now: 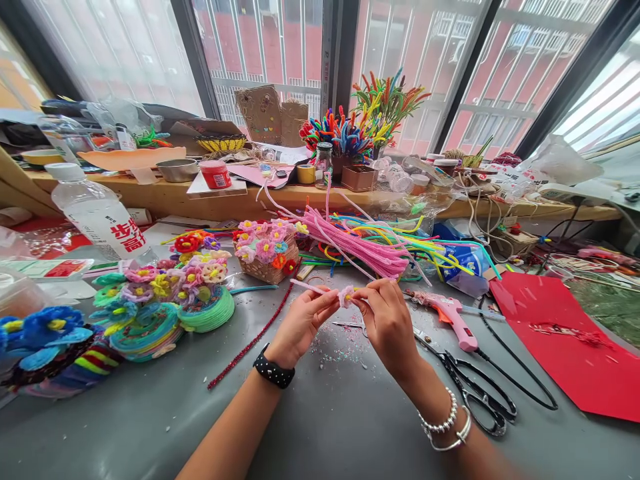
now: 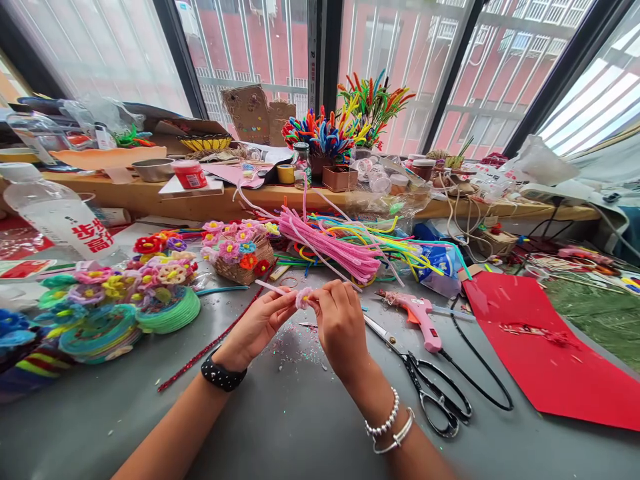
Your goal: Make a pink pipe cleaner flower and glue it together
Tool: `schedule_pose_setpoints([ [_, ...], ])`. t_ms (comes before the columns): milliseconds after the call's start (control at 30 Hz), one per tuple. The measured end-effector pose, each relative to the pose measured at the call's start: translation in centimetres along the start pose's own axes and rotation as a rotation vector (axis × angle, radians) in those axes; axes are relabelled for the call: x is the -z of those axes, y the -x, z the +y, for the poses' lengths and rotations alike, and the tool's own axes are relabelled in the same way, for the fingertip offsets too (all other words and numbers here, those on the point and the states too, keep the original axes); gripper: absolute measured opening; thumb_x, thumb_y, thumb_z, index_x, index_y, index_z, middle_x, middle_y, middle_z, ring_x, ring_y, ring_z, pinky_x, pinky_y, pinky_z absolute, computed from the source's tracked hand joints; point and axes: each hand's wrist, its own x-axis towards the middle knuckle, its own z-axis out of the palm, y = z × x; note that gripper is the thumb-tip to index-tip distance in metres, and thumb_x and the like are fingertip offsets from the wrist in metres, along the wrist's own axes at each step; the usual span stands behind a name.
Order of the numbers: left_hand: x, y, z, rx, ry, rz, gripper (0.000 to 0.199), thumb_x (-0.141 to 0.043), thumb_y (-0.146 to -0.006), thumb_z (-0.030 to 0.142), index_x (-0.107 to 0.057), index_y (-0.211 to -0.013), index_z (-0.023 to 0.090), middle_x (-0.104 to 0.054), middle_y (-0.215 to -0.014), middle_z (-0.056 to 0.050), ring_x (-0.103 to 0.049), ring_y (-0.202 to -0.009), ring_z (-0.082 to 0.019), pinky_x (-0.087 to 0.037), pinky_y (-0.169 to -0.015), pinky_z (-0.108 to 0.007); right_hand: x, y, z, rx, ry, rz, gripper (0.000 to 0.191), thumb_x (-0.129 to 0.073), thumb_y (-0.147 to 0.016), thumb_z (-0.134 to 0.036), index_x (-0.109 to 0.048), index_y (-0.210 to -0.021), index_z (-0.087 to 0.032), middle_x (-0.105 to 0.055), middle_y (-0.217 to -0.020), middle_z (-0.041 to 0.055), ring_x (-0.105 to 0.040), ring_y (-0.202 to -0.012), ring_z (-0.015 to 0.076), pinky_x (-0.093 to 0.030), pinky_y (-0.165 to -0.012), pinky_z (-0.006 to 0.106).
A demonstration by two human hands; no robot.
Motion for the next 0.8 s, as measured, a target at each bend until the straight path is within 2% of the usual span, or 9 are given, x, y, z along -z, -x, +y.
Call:
schedule_pose_setpoints([
  [233, -0.03, 0.16, 0.06, -0.007, 0.001, 0.019, 0.013, -0.068, -0.06, 0.011, -0.057, -0.067, 0.011, -0.062, -0.068, 0.0, -0.06, -0.066, -0.007, -0.048, -0.068, -0.015, -0.08, 0.09, 0.16, -0.01, -0.008, -0.008, 0.011, -0.048, -0.08, -0.016, -0.059, -0.082, -0.015, -0.052, -0.075, 0.0066, -0.047, -0.073, 0.0175, -0.04, -0.067, 0.031],
  [800, -0.24, 0.21, -0.24, -0.047, -0.019, 0.018, 0.015, -0.068, -0.06, 0.013, -0.056, -0.067, 0.011, -0.059, -0.066, 0.001, -0.058, -0.063, -0.006, -0.047, -0.067, -0.016, -0.3, 0.12, 0.17, 0.025, 0.001, 0.003, 0.011, -0.047, -0.081, -0.015, -0.058, -0.078, -0.014, -0.051, -0.072, 0.0063, -0.046, -0.07, 0.017, -0.04, -0.063, 0.03],
])
